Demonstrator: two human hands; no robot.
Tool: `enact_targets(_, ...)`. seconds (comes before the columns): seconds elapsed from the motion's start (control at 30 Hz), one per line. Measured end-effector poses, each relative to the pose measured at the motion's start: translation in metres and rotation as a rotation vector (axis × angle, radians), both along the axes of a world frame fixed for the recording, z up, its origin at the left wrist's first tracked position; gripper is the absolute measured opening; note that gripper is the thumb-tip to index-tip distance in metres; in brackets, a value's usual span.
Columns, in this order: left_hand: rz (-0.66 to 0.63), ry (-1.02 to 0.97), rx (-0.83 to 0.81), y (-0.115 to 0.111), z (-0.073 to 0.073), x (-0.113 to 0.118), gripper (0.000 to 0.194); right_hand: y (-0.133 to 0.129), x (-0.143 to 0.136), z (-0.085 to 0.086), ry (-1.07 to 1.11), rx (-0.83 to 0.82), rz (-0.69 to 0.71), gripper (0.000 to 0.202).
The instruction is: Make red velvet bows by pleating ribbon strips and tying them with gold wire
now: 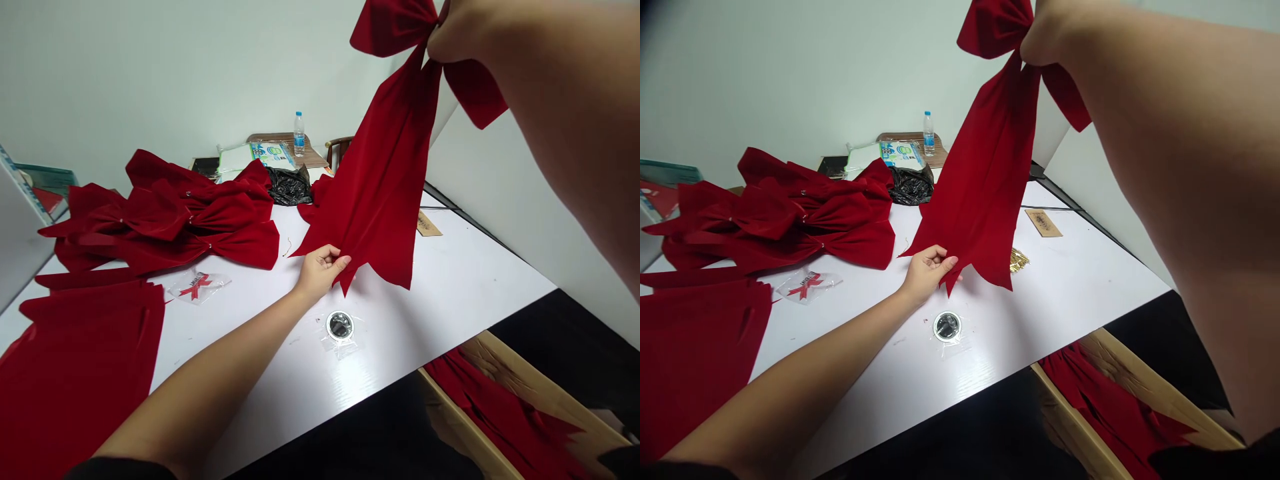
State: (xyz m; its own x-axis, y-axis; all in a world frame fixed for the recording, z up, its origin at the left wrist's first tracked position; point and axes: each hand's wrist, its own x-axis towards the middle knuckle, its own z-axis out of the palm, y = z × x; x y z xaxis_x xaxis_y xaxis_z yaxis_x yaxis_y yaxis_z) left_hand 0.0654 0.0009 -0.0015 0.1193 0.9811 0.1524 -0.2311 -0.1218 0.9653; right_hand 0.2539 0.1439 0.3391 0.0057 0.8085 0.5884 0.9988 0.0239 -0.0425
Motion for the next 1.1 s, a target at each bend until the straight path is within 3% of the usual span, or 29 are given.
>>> enact_targets(0.07,0.074,0.036,0.034,0.000,0.000,-0.001,0.042,0.005,0.002,-0.005,-0.074,0.025,-0.095,0.034)
enact_targets(0.2,0.246,0.074,0.093,0.003,0.000,-0.003,0.024,0.004,0.000,-0.010,-0.062,0.045,-0.067,0.018)
enact_targets(0.37,0.319,-0.026,0.117,0.006,-0.001,-0.001,0.036,0.000,0.000,-0.007,-0.048,0.042,-0.046,0.032)
enact_targets(0.47,0.346,-0.115,0.012,0.007,-0.002,0.000,0.046,0.004,0.005,-0.006,0.005,0.016,-0.066,0.042)
enact_targets(0.6,0.422,-0.134,-0.086,0.008,-0.003,-0.003,0.042,0.009,0.007,-0.008,0.055,0.045,-0.089,0.052)
enact_targets(0.8,0.363,-0.083,-0.099,0.010,-0.003,-0.005,0.034,0.005,-0.003,-0.012,0.063,0.051,-0.120,0.046)
enact_targets(1.0,0.230,0.042,-0.010,0.003,0.003,-0.005,0.051,0.005,0.001,-0.004,-0.044,0.036,-0.171,0.056)
enact_targets(1.1,0.155,0.087,0.003,0.001,0.004,-0.004,0.050,0.017,0.010,0.000,-0.026,0.025,-0.078,0.054)
